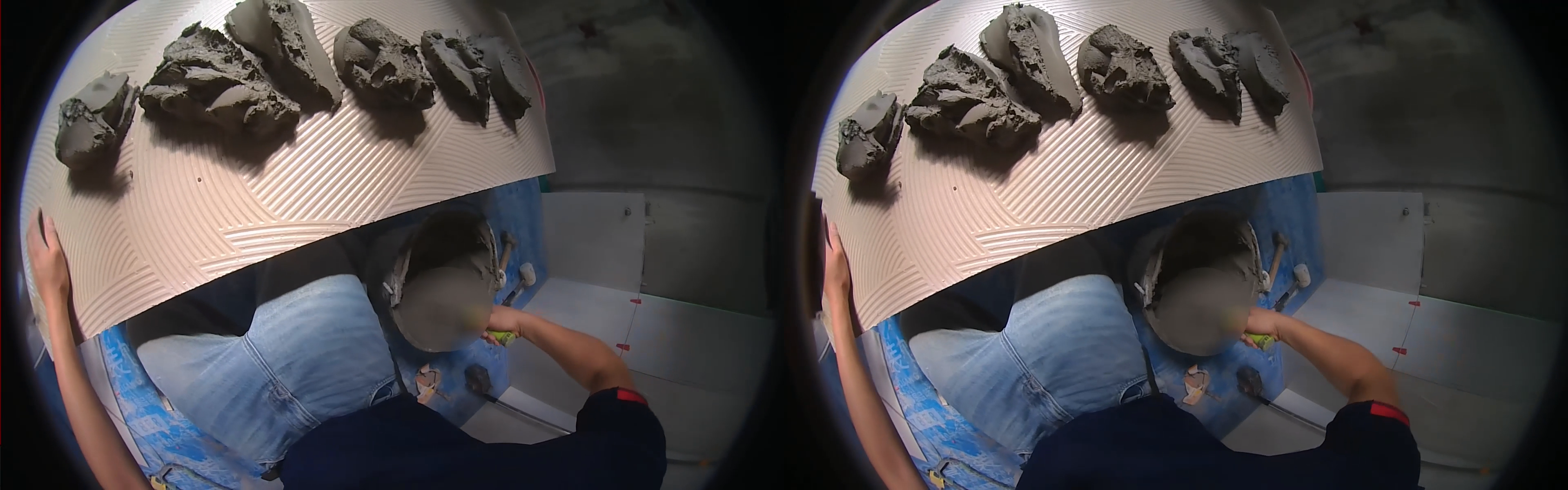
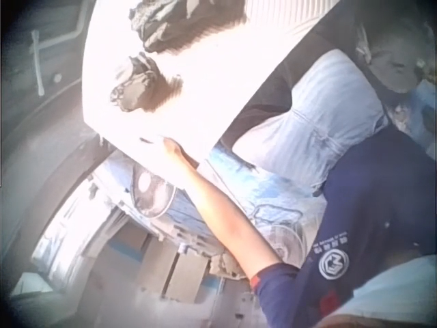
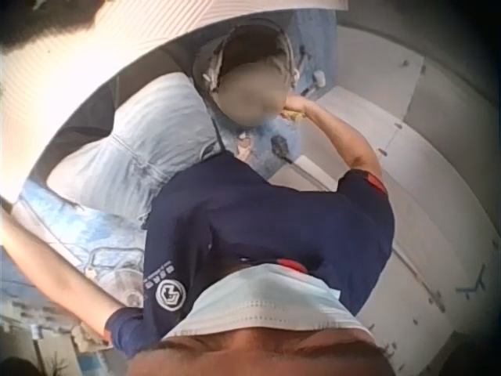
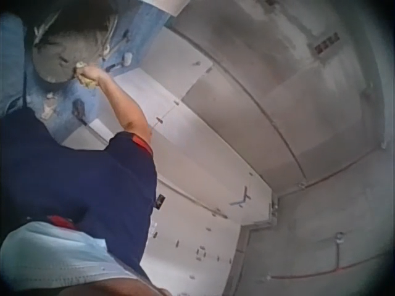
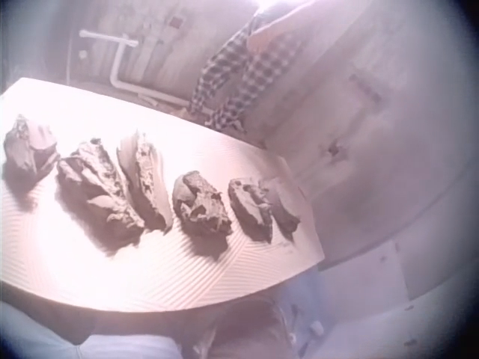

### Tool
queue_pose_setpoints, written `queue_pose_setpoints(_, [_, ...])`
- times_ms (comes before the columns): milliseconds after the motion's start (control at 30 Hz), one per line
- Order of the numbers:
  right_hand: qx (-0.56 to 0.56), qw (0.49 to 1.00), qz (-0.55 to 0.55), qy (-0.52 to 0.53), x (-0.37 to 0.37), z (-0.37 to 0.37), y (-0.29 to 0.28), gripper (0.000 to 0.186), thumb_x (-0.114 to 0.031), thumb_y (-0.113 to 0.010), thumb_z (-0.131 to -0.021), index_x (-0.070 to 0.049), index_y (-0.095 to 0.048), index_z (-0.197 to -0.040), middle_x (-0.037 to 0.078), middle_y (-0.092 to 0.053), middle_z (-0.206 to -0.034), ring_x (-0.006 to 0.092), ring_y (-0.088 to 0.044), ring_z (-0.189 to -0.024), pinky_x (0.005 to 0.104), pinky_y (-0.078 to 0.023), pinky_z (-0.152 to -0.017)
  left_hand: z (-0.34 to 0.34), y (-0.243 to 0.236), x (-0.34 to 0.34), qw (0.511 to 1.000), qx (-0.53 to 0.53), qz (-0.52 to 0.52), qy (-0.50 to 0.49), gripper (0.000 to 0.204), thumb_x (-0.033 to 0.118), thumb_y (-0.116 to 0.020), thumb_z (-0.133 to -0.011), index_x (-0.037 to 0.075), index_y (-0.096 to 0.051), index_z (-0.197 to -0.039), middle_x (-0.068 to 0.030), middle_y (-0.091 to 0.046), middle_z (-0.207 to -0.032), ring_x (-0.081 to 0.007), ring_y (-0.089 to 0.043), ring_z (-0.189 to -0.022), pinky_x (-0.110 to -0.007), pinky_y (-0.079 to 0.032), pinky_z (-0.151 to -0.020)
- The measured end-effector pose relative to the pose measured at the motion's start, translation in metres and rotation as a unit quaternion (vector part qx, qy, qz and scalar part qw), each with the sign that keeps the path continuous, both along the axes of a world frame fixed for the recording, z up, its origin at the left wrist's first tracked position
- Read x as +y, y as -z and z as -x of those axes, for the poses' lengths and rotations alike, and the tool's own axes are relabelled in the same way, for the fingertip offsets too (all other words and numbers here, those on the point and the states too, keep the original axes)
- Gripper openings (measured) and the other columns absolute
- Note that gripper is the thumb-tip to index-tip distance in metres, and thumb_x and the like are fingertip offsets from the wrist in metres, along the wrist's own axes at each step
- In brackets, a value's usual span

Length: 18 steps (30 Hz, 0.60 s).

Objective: The person scoops mounds of mortar from a bucket onto the back of a large ceramic tile using a trowel and then spreads the mortar across the surface with the tool.

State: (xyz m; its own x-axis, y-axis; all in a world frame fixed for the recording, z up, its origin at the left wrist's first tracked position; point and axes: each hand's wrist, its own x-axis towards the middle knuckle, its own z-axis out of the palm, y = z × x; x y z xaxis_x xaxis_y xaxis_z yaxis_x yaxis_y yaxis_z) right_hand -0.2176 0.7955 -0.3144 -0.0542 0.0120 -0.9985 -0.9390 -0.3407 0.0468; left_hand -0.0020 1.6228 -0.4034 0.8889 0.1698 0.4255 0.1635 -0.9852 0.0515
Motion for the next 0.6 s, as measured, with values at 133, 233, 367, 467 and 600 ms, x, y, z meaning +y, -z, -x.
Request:
queue_pose_setpoints(133, [-0.061,0.997,0.022,-0.042,-0.022,0.029,-0.005,0.014,-0.014,-0.059,-0.087,-0.001,-0.061,-0.083,0.007,-0.057,-0.062,0.0146,-0.055,-0.047,0.0287,-0.044,-0.042,-0.002,0.003,0.002,1.000,-0.001,0.002,0.008,0.046,0.029,-0.043,-0.100,-0.002,-0.048,-0.133,-0.0203,-0.049,-0.137,-0.0343,-0.044,-0.129,-0.038,-0.032,-0.109])
queue_pose_setpoints(233, [-0.091,0.995,0.026,-0.036,-0.026,0.037,-0.006,0.010,-0.010,-0.060,-0.083,0.000,-0.060,-0.081,0.008,-0.059,-0.062,0.0148,-0.056,-0.047,0.0294,-0.045,-0.043,-0.003,0.004,0.004,1.000,0.000,0.002,0.013,0.045,0.028,-0.043,-0.100,-0.002,-0.048,-0.133,-0.0206,-0.049,-0.137,-0.0344,-0.044,-0.129,-0.038,-0.032,-0.110])
queue_pose_setpoints(367, [-0.132,0.990,0.031,-0.047,-0.029,0.050,-0.008,0.009,-0.008,-0.061,-0.081,0.000,-0.060,-0.078,0.006,-0.059,-0.060,0.0131,-0.056,-0.046,0.0291,-0.046,-0.044,-0.004,0.005,0.009,1.000,0.001,0.001,0.019,0.045,0.028,-0.043,-0.100,-0.003,-0.048,-0.133,-0.0210,-0.049,-0.137,-0.0346,-0.044,-0.129,-0.038,-0.031,-0.110])
queue_pose_setpoints(467, [-0.149,0.989,0.018,-0.009,-0.038,0.063,-0.007,0.009,-0.009,-0.061,-0.081,0.000,-0.060,-0.079,0.004,-0.059,-0.059,0.0120,-0.056,-0.046,0.0283,-0.045,-0.044,-0.005,0.007,0.010,1.000,0.000,0.003,0.023,0.045,0.027,-0.043,-0.100,-0.003,-0.048,-0.133,-0.0212,-0.049,-0.137,-0.0347,-0.044,-0.129,-0.038,-0.031,-0.110])
queue_pose_setpoints(600, [-0.185,0.983,-0.011,-0.013,-0.045,0.078,-0.001,0.010,-0.010,-0.062,-0.082,0.000,-0.059,-0.080,0.004,-0.058,-0.059,0.0117,-0.055,-0.045,0.0274,-0.045,-0.045,-0.005,0.005,0.013,1.000,0.001,0.003,0.025,0.045,0.027,-0.043,-0.100,-0.004,-0.047,-0.133,-0.0216,-0.049,-0.136,-0.0349,-0.044,-0.129,-0.038,-0.031,-0.110])
